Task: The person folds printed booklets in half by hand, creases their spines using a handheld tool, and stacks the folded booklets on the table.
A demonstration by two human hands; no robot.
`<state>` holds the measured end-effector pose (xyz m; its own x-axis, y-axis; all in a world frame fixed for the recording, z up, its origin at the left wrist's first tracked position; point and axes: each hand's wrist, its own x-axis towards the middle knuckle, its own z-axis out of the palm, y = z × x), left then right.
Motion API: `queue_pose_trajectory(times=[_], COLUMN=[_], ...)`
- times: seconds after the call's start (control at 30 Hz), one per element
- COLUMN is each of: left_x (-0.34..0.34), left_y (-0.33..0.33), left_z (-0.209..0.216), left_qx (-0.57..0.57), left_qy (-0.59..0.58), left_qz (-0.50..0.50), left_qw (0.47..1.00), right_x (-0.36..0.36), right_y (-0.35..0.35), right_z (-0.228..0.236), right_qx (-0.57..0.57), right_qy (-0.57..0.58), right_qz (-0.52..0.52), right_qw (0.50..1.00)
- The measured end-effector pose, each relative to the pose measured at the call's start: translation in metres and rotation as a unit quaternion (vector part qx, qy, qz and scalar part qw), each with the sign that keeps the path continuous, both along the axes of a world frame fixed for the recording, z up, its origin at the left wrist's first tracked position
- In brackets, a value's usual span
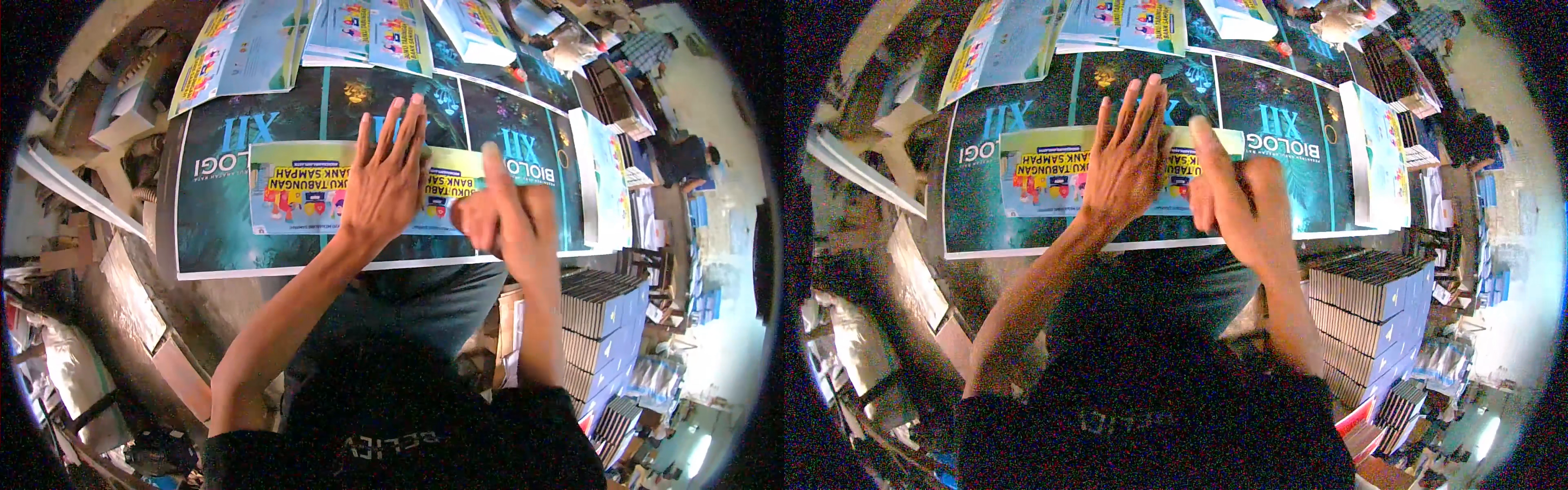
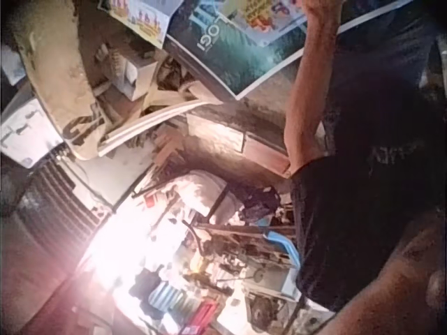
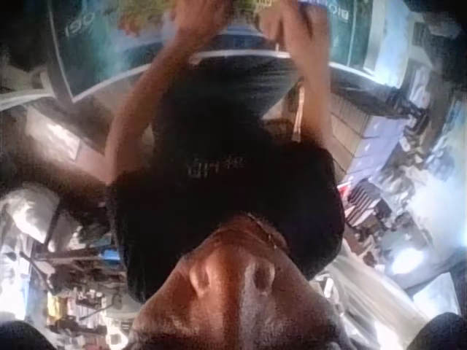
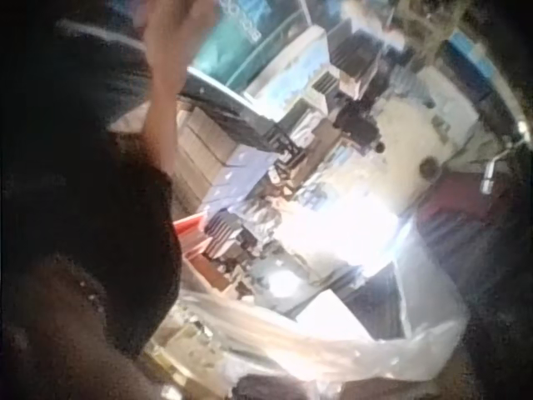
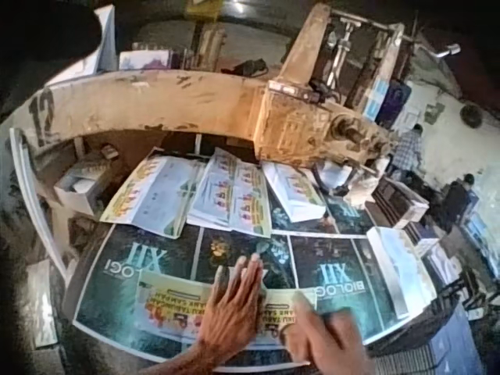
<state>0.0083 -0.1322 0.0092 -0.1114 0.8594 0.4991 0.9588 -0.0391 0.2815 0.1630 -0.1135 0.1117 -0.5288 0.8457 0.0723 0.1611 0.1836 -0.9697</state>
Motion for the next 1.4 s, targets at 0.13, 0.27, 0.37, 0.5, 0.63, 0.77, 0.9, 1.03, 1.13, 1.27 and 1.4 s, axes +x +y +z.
queue_pose_trajectory(times=[0.13,0.27,0.37,0.5,0.63,0.77,0.9,1.03,1.13,1.27,1.4], left_x=[0.005,0.014,0.03,0.04,0.034,0.047,0.043,0.04,0.043,0.044,0.039], left_y=[0.001,0.001,0.011,0.015,0.016,0.02,0.015,0.009,0.011,0.009,0.009], left_z=[0.006,0.01,0.007,0.004,-0.001,0.003,0.007,0.004,0.003,0.004,-0.008], left_qx=[0.029,-0.003,0.007,0.006,0.0,0.017,-0.031,-0.052,-0.025,0.019,0.086], left_qy=[-0.011,0.048,0.063,-0.02,0.023,0.019,0.056,0.05,-0.003,0.029,-0.08], left_qz=[-0.016,-0.013,-0.029,-0.045,-0.029,-0.035,-0.036,-0.036,-0.055,-0.05,-0.055], left_qw=[0.999,0.999,0.998,0.999,0.999,0.999,0.997,0.997,0.998,0.998,0.992], right_x=[0.012,0.008,0.012,0.019,0.024,0.103,0.045,0.043,0.041,0.032,-0.027], right_y=[-0.011,-0.004,0.009,0.014,0.017,0.066,0.015,0.02,0.018,0.027,-0.011], right_z=[0.013,-0.03,-0.038,-0.036,-0.01,-0.058,-0.034,-0.034,-0.029,-0.016,0.021], right_qx=[0.074,0.017,-0.014,-0.042,-0.05,0.156,0.0,-0.027,-0.025,-0.035,0.114], right_qy=[0.042,-0.078,-0.06,-0.03,0.026,0.244,0.01,-0.027,-0.029,-0.055,0.04], right_qz=[-0.083,-0.09,-0.049,-0.048,-0.044,0.166,-0.133,-0.095,-0.058,-0.043,0.026], right_qw=[0.993,0.993,0.997,0.997,0.997,0.943,0.991,0.995,0.998,0.997,0.992])
